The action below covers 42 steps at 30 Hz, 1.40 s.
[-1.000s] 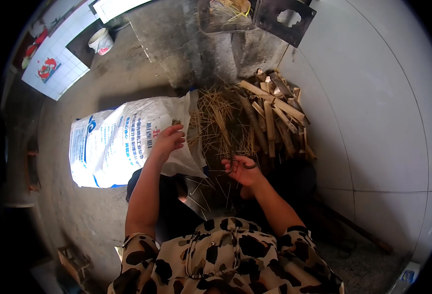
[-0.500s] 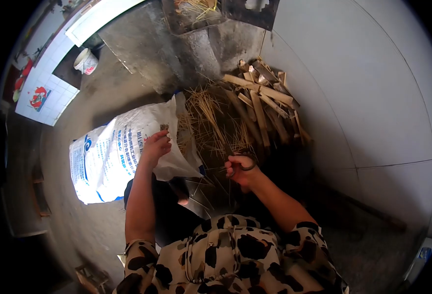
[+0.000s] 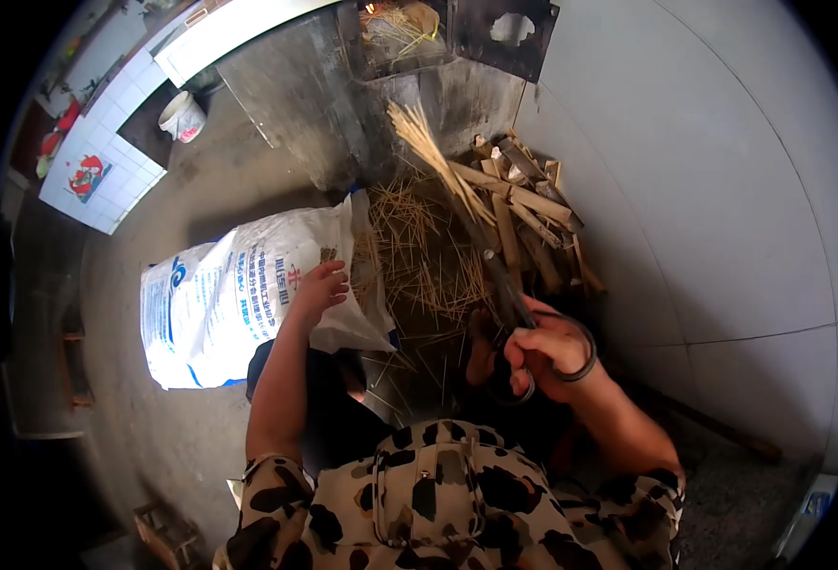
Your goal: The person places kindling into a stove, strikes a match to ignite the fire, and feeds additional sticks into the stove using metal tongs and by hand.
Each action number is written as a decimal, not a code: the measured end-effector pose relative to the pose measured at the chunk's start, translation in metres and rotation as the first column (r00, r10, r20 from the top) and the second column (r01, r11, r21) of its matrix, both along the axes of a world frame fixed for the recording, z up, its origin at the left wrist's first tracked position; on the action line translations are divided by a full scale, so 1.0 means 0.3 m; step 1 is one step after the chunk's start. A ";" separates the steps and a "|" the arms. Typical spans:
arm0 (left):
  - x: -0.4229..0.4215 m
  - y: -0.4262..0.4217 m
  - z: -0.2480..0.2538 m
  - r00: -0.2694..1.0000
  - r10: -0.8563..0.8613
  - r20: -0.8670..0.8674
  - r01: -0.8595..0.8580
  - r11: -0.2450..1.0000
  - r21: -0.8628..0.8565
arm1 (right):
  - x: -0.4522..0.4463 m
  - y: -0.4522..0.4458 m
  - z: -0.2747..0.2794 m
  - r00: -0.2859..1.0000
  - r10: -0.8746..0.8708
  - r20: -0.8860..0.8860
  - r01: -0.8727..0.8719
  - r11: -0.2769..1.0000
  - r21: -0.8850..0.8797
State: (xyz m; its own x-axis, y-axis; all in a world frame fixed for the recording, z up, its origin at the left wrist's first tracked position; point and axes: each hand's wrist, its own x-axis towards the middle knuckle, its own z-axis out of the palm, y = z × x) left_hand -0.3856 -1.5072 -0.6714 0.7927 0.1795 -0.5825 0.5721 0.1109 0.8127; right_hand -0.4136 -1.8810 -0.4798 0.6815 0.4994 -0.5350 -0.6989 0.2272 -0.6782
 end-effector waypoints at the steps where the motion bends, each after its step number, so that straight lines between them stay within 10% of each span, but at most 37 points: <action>1: -0.002 0.002 -0.001 1.000 -0.005 0.000 0.005 1.000 -0.004 | 0.008 0.002 0.033 0.999 -0.018 0.039 0.018 1.000 -0.002; 11: -0.025 0.018 -0.014 0.999 -0.012 0.044 0.014 0.998 -0.053 | 0.240 0.157 0.213 0.915 -0.003 0.403 0.098 0.971 -0.217; 29: -0.015 0.037 0.027 0.999 0.006 0.032 -0.003 0.994 -0.106 | 0.660 0.620 0.204 0.876 0.122 0.466 0.048 0.941 -0.336; 42: -0.024 0.029 0.029 1.000 -0.016 -0.022 0.013 0.995 -0.099 | 0.858 0.768 0.140 0.870 -0.001 0.492 0.041 0.997 -0.070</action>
State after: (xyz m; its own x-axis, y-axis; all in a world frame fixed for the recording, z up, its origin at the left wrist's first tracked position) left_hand -0.3929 -1.4987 -0.6628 0.7809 0.1088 -0.6151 0.5927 0.1815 0.7847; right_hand -0.1562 -1.6507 -0.4377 0.8759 0.4539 -0.1635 -0.2663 0.1724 -0.9484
